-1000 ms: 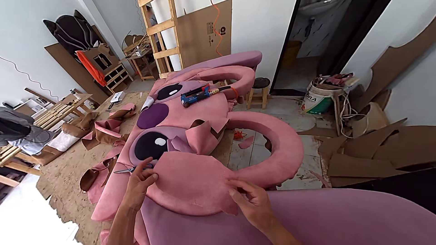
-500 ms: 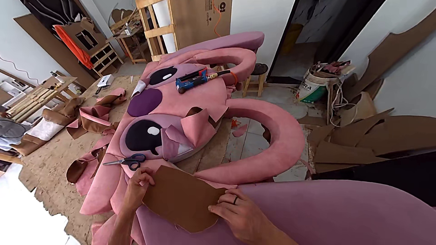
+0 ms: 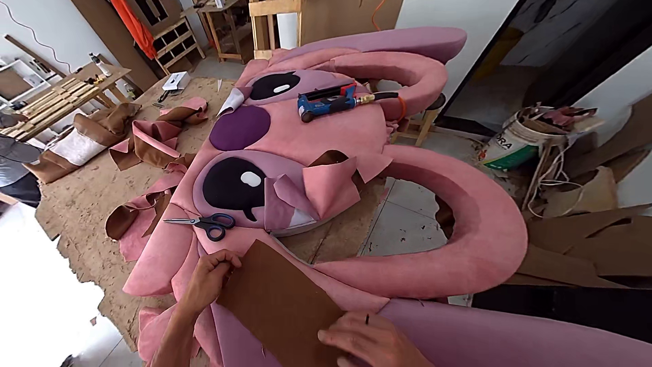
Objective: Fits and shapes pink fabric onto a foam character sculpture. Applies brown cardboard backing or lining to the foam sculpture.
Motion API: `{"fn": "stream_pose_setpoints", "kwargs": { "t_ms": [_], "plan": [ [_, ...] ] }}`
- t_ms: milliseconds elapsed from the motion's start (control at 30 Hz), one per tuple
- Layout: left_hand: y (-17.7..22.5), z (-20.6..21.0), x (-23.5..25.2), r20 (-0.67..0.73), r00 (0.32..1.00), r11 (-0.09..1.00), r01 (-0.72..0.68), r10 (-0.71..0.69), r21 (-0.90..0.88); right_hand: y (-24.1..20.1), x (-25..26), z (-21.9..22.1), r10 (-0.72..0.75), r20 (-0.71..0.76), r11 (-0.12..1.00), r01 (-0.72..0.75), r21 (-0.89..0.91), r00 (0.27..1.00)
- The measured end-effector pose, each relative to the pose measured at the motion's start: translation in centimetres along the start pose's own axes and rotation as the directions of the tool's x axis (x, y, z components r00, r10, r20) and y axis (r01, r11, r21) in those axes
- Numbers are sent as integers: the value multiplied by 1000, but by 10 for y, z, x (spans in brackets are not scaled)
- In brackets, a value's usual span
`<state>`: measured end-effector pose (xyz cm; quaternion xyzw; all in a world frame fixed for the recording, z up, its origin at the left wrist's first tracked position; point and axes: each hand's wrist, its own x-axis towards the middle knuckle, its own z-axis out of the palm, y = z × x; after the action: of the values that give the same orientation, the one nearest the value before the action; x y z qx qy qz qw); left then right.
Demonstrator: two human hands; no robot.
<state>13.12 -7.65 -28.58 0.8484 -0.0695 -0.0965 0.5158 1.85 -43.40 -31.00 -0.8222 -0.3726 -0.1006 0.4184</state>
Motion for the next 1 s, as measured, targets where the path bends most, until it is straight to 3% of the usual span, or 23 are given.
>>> {"fn": "stream_pose_setpoints", "kwargs": {
  "t_ms": [100,200,333,533,733,1000],
  "plan": [
    [19,6,4,-41,986,986,161,-163,-37,18,61,-8,129,-67,991,-127,31,989],
    [38,28,12,-163,963,943,246,-213,225,57,127,1,310,145,940,-326,104,940],
    [52,65,19,-336,930,844,297,-150,446,102,177,34,289,352,868,-399,295,890],
    [54,82,15,-453,891,766,290,2,574,117,181,62,194,270,771,-317,553,943],
    [40,71,7,-382,916,736,177,119,654,128,180,65,115,231,774,-233,588,966],
    [48,60,9,-274,961,751,147,46,644,131,172,61,59,161,841,-136,524,985]
  ]
}}
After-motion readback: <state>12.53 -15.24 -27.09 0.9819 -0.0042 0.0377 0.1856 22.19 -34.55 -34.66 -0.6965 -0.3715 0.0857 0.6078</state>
